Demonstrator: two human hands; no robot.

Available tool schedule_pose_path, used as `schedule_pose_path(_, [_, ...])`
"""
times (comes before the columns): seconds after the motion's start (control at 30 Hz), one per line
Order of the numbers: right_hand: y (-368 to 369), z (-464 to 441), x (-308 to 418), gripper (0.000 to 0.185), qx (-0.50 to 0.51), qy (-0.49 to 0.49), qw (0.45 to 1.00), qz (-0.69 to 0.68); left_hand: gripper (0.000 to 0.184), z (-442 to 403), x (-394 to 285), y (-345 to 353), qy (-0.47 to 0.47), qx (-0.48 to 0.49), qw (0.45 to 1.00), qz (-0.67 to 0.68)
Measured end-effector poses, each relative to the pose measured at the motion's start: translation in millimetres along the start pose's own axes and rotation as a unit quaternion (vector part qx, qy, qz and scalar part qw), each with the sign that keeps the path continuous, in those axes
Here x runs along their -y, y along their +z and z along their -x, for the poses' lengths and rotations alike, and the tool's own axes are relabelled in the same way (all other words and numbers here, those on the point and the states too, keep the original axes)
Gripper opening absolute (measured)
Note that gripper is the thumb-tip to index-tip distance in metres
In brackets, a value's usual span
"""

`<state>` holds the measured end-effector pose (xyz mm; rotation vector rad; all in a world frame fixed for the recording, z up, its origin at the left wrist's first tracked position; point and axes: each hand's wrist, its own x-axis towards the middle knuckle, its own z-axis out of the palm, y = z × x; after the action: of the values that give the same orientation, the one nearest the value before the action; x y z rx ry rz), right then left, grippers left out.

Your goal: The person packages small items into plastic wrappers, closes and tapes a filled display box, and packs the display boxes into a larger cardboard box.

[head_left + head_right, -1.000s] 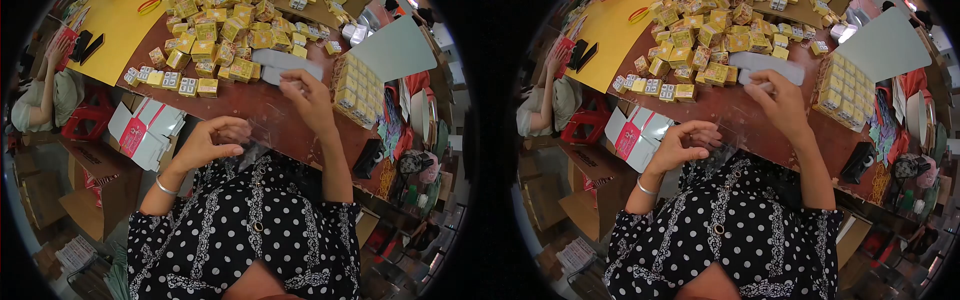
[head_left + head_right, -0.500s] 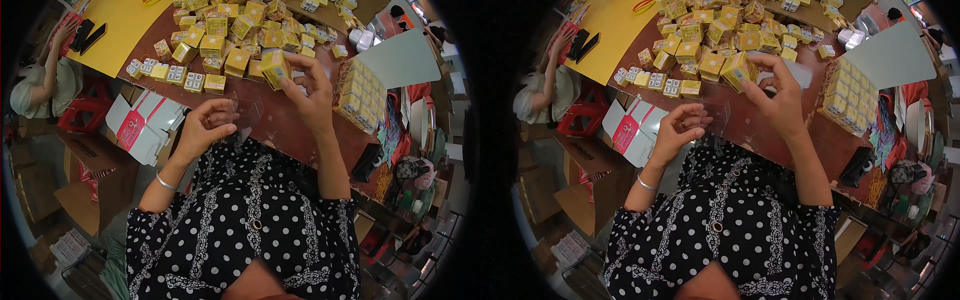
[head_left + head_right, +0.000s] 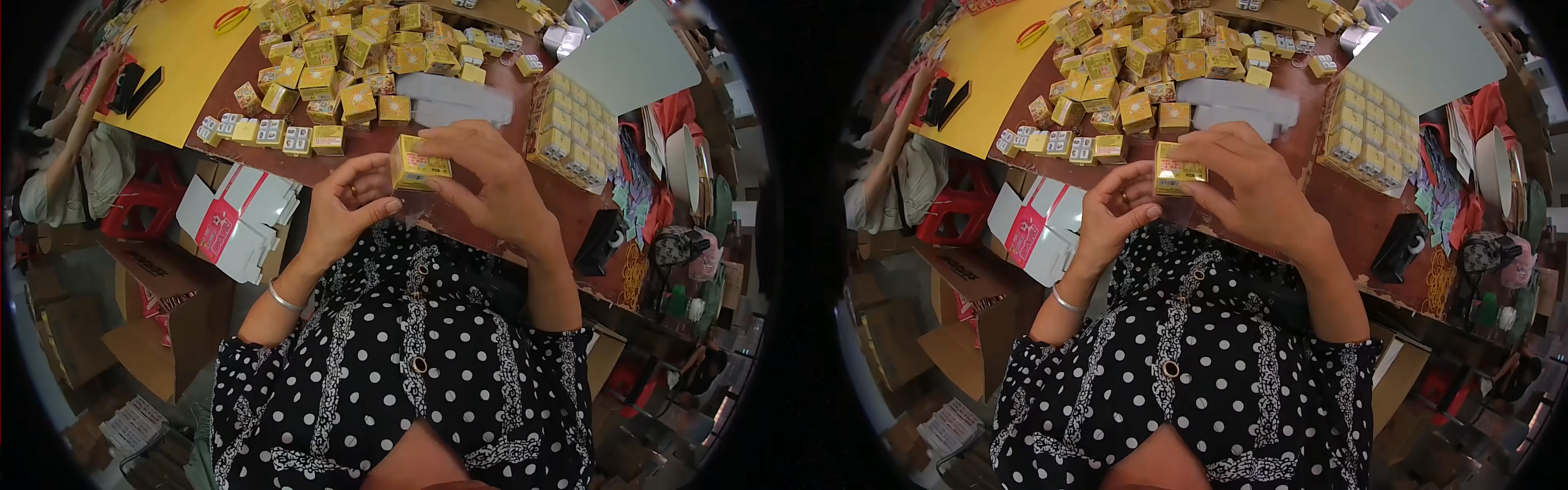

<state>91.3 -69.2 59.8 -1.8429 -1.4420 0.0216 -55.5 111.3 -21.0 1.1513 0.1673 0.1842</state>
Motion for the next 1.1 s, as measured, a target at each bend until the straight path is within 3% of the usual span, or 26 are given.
schedule_pose_path(0.23, [0.2, 5.3, -2.2, 0.033, -0.014, -0.023, 0.998, 0.059, 0.063, -6.1, -7.5, 19.9, 0.069, 0.004, 0.998, 0.011])
schedule_pose_path(0.33, [-1.8, 10.8, 0.9, 0.045, -0.018, -0.007, 0.999, 0.044, 0.064, -7.1, -4.8, 24.0, 0.100, 0.013, 0.995, 0.005])
schedule_pose_path(0.4, [2.4, 16.9, 3.2, 0.055, -0.131, 0.100, 0.979, -0.121, 0.063, -8.6, -6.7, 27.7, 0.104, 0.015, 0.994, -0.001])
schedule_pose_path(0.43, [5.0, 21.7, -0.2, 0.055, -0.132, 0.102, 0.979, -0.119, 0.063, -9.3, -8.0, 30.2, 0.102, 0.017, 0.995, 0.000])
schedule_pose_path(0.5, [11.3, 34.5, -9.8, 0.059, -0.072, 0.193, 0.929, -0.309, 0.055, -11.6, -9.6, 35.3, 0.121, 0.037, 0.992, -0.004])
schedule_pose_path(0.53, [15.0, 37.5, -9.3, 0.059, -0.075, 0.195, 0.929, -0.306, 0.055, -12.7, -8.0, 36.6, 0.119, 0.041, 0.992, -0.003])
schedule_pose_path(0.63, [25.0, 44.7, -7.7, 0.051, -0.092, 0.196, 0.897, -0.386, 0.048, -14.1, -0.1, 38.2, 0.115, 0.078, 0.990, -0.015])
schedule_pose_path(0.7, [26.2, 48.5, -11.0, 0.038, -0.101, 0.148, 0.918, -0.354, 0.041, -13.5, 3.4, 37.8, 0.115, 0.102, 0.988, -0.018])
schedule_pose_path(0.83, [25.6, 48.0, -14.9, 0.031, -0.125, 0.096, 0.940, -0.303, 0.041, -14.2, -5.1, 40.1, 0.119, 0.103, 0.983, -0.091])
schedule_pose_path(0.93, [28.0, 49.9, -17.7, 0.029, -0.137, 0.056, 0.962, -0.228, 0.039, -19.3, 2.0, 40.7, 0.173, 0.103, 0.978, -0.051])
schedule_pose_path(1.0, [32.6, 46.6, -14.4, 0.026, -0.197, 0.037, 0.935, -0.293, 0.037, -17.6, -4.3, 47.8, 0.123, 0.083, 0.986, 0.080])
schedule_pose_path(1.1, [25.2, 42.6, -11.4, 0.024, -0.187, 0.041, 0.940, -0.284, 0.036, -15.8, -15.4, 52.8, 0.082, 0.065, 0.990, 0.093])
